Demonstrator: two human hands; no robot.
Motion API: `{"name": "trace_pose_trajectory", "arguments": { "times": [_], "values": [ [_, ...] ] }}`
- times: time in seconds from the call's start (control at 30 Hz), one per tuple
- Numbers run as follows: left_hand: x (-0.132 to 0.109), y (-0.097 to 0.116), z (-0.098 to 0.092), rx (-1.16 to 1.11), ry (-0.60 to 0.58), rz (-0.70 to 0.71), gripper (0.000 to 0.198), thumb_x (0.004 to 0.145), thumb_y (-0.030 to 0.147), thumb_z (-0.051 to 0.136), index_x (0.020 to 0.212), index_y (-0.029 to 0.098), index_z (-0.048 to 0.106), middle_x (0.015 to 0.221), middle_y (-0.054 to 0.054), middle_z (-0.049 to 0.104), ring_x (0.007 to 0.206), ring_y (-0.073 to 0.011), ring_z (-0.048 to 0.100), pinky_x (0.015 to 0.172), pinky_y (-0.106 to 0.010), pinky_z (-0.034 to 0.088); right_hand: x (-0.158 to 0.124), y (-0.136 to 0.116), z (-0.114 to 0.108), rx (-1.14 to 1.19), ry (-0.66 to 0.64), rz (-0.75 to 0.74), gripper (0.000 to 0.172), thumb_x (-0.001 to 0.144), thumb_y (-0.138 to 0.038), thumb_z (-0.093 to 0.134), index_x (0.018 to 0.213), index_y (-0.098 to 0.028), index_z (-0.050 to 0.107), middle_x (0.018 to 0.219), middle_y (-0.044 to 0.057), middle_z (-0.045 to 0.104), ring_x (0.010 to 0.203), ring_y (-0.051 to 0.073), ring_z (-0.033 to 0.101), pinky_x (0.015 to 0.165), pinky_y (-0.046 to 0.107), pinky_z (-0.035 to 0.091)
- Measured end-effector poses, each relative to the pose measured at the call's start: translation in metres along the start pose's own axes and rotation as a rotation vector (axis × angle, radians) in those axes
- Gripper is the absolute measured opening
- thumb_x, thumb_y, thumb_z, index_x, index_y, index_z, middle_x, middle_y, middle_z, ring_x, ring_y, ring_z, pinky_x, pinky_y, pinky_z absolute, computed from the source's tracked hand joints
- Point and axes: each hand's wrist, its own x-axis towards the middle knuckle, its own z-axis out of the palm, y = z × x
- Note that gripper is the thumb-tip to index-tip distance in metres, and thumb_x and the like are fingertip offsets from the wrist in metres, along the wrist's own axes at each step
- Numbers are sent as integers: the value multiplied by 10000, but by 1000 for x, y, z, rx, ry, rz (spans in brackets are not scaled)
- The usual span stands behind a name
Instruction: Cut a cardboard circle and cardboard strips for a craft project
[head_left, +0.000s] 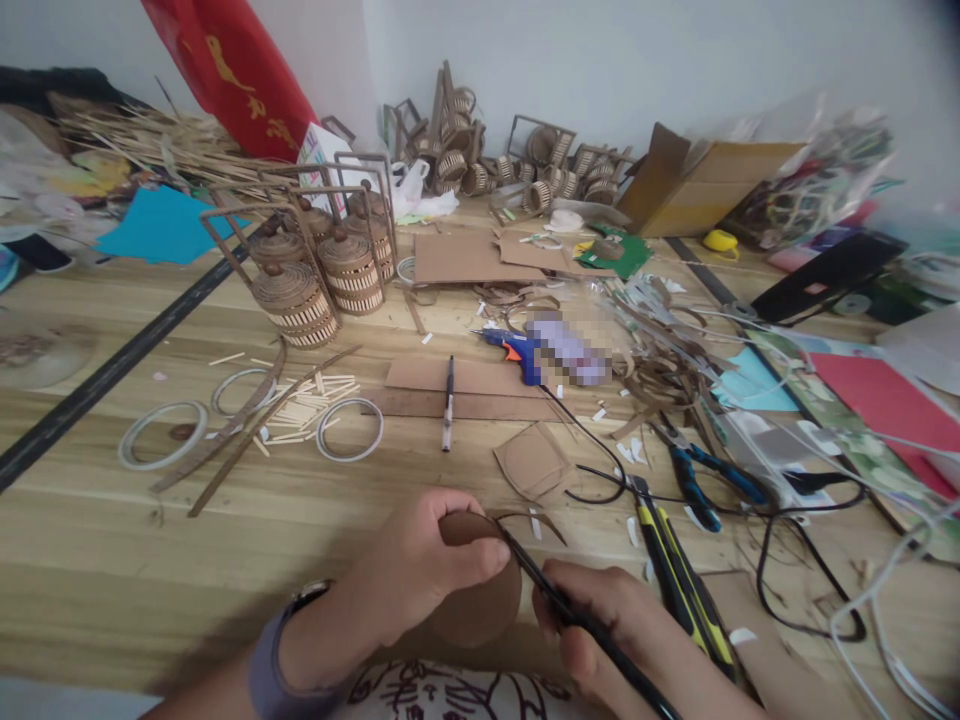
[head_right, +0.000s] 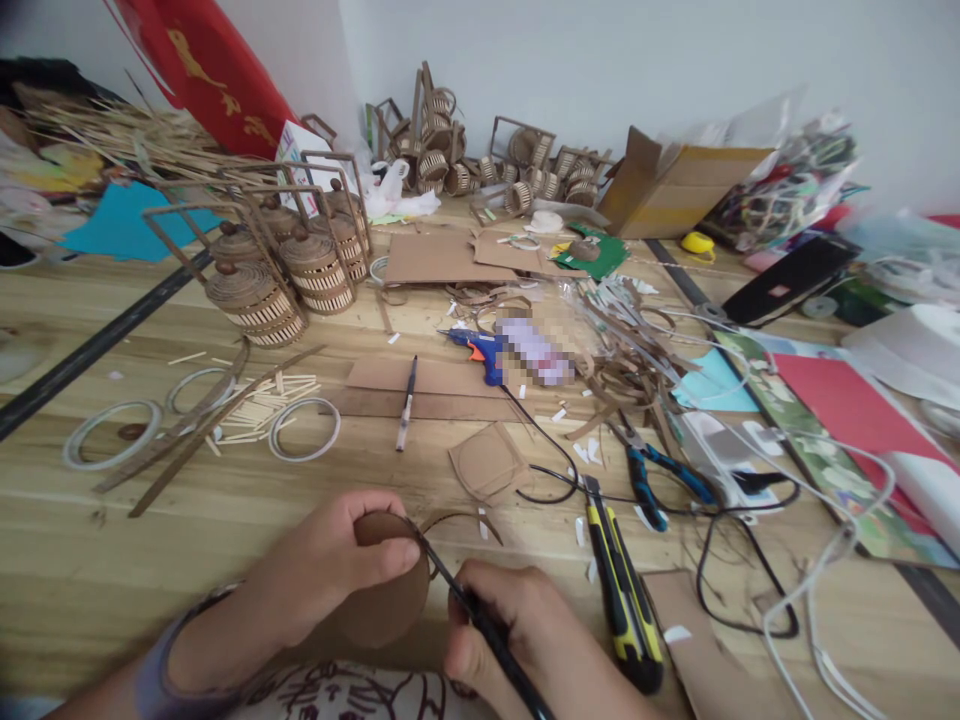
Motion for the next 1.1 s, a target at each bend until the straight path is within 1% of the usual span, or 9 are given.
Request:
{"name": "trace_pose_trajectory", "arguments": {
  "times": [0.13,0.27,0.4,0.5,0.6,0.73,0.83,0.97,1.1],
  "values": [
    [-1,2,1,-15,11,-20,334,691,470,679,834,168,677,687,44,533,650,-129,418,627,-248,378,-2,-10,-1,16,-18,49,655,841,-861,461,734,-215,462,613,-62,375,555,95,359,499,227,249],
    [-2,2,1,-11,4,-31,365,676,498,687,824,165,680,741,20,583,690,-146,460,609,-245,365,-2,-7,-2,22,-28,57,621,859,-816,508,732,-209,478,624,-63,362,557,89,337,486,228,219],
    [-2,2,0,-8,-6,-30,365,678,493,694,843,167,699,767,8,619,725,-164,505,618,-247,382,-1,6,-4,6,-67,51,571,884,-766,528,767,-208,547,643,-53,413,570,100,383,482,212,268],
    [-1,0,0,-10,-8,-27,358,688,486,699,848,165,704,771,9,624,728,-163,512,622,-246,386,-1,11,-4,-90,-35,19,524,880,-720,567,760,-210,571,673,-30,483,620,123,437,509,209,324],
    [0,-1,0,-22,-27,-16,346,690,475,710,841,164,699,762,14,616,705,-151,496,610,-241,379,-3,6,-4,-124,-22,19,458,897,-653,561,752,-218,555,686,-20,497,642,139,453,524,218,347],
    [0,-2,0,-29,-57,-7,306,707,445,705,830,166,686,742,22,595,670,-133,462,582,-232,355,-3,-7,-3,-104,-25,53,382,931,-561,552,763,-218,526,684,-41,438,625,121,421,530,217,310],
    [0,-1,-1,-32,-78,-5,305,708,456,704,800,170,650,711,33,558,646,-124,437,562,-225,335,-2,-10,-2,-48,-46,64,465,942,-630,526,739,-214,481,651,-59,390,589,101,368,515,215,269],
    [-1,2,-2,-12,-90,-21,324,707,478,703,766,178,594,676,47,507,625,-117,415,547,-223,310,-2,-7,-1,-23,-48,44,625,871,-812,491,710,-210,456,615,-66,367,571,95,322,494,226,221],
    [-1,3,-3,11,-77,-40,344,691,493,711,781,183,593,669,51,500,627,-121,413,555,-230,313,-3,-6,-1,-27,-26,11,649,858,-840,469,707,-209,462,599,-65,356,553,94,315,488,235,205]
  ]
}}
